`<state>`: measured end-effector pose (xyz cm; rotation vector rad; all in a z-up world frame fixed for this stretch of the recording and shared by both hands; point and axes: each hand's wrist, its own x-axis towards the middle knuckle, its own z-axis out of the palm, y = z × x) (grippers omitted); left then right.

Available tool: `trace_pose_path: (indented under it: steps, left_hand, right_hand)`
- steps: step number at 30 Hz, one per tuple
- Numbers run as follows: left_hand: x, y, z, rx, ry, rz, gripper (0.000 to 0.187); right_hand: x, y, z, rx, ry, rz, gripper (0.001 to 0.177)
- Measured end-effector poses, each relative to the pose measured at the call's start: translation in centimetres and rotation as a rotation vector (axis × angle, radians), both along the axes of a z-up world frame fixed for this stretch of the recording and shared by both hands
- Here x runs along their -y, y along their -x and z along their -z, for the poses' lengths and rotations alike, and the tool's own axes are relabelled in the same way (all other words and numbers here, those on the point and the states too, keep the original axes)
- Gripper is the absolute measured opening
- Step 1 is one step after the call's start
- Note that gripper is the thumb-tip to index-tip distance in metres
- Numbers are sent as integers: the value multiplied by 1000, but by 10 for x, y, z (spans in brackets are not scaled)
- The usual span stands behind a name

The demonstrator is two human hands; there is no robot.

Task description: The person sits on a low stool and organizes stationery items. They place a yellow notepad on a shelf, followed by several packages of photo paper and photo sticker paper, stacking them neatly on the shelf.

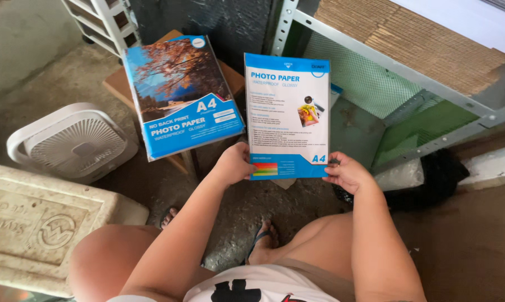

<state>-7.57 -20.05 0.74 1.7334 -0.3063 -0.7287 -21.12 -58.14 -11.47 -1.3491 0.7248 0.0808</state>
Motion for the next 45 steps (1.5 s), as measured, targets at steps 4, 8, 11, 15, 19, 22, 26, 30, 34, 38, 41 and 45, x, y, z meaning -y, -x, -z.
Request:
trace_pose_path:
  steps: [4,8,11,15,19,22,26,30,34,38,41,45]
  left_hand:
    - [28,-4,7,8,-20,13,47]
    - [54,-16,26,29,-59,0,46]
    - [73,-32,48,38,-75,-12,44]
    - [91,-48,56,43,-143,-49,38]
    - [106,-54,50,18,-134,-25,38]
    - [118,-68,61,-37,-116,-50,42]
    - [141,-93,106,-104,-59,-175,41]
    - [170,-126,165,-164,-15,-341,35]
    - [175,-133,155,-139,-38,-413,40]
    - [185,-148,162,-59,-63,-425,37]
    - [190,-151,153,-66,11,-472,36]
    - [202,-168,179,-36,73,-486,33]
  right_hand:
    - [23,12,18,-24,-23,49,41]
    - [39,18,41,-31,-23,108,39]
    - [43,16,55,-38,-52,160,39]
    - [51,10,69,-63,-100,213,38]
    - [60,7,85,-81,-108,250,37]
    - [59,-2,85,-86,-120,270,37]
    - [56,-21,102,-90,-127,316,38]
    - [58,-40,136,-59,-144,371,38]
    - [49,-64,148,-42,-178,446,40]
    - [43,-88,157,-37,-168,509,38]
    - [51,-105,176,-39,-175,529,37]
    - [55,-120,191,-57,-161,534,37]
